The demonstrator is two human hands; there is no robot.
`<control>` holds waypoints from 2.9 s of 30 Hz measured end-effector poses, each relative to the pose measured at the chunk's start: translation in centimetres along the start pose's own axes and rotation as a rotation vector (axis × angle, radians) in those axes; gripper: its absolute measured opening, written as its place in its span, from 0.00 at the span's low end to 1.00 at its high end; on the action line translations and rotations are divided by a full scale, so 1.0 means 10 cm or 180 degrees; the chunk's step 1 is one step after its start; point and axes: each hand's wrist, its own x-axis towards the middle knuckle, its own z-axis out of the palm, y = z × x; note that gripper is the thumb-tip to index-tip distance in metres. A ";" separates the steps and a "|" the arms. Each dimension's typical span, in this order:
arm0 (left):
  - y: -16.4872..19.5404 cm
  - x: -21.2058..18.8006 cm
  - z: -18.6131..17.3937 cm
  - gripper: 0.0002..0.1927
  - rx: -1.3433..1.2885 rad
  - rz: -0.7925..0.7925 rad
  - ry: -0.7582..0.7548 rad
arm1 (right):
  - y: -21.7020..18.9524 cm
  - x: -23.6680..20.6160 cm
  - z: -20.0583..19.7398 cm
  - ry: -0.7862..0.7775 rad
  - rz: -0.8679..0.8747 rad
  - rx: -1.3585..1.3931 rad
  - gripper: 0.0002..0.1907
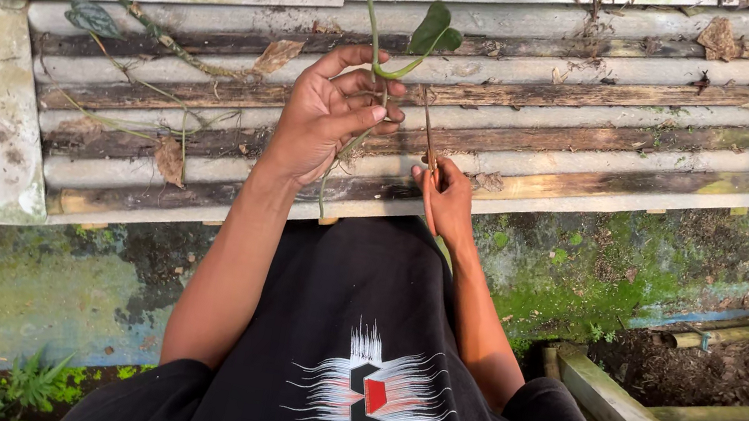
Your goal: The person uses shears to cut and trim plant vines on a slatted wooden surface. They repeatedly grasp sections of vine, cut them, and place the trimmed pieces aside while continuing to work along the length of the plant.
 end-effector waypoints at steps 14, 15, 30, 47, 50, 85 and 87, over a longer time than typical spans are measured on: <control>0.06 -0.16 -0.14 0.24 0.0353 0.0018 0.0348 | -0.47 -0.19 -0.10 -0.1364 0.0404 0.1438 0.18; 0.05 -0.16 -0.16 0.24 0.0356 0.0032 0.0354 | -0.50 -0.20 -0.11 -0.1443 0.0348 0.1453 0.18; 0.18 -0.03 -0.24 0.28 0.0160 0.0197 -0.0272 | -0.73 -0.21 -0.22 -0.1875 -0.0320 0.1358 0.28; 0.17 0.18 -0.29 0.12 0.0092 -0.0056 0.0100 | -0.93 -0.25 -0.58 -0.1779 -0.0507 0.1321 0.34; 0.11 0.18 -0.27 0.13 0.0714 0.0086 0.0442 | -1.13 -0.17 -0.73 -0.1735 -0.1077 0.0755 0.32; 0.06 0.15 -0.22 0.10 0.2752 0.0696 0.1240 | -2.52 0.19 -0.54 -0.1307 -0.1566 -0.2600 0.26; 0.07 0.18 -0.23 0.09 0.2795 0.0721 0.1222 | -2.52 0.19 -0.54 -0.1224 -0.1738 -0.2640 0.27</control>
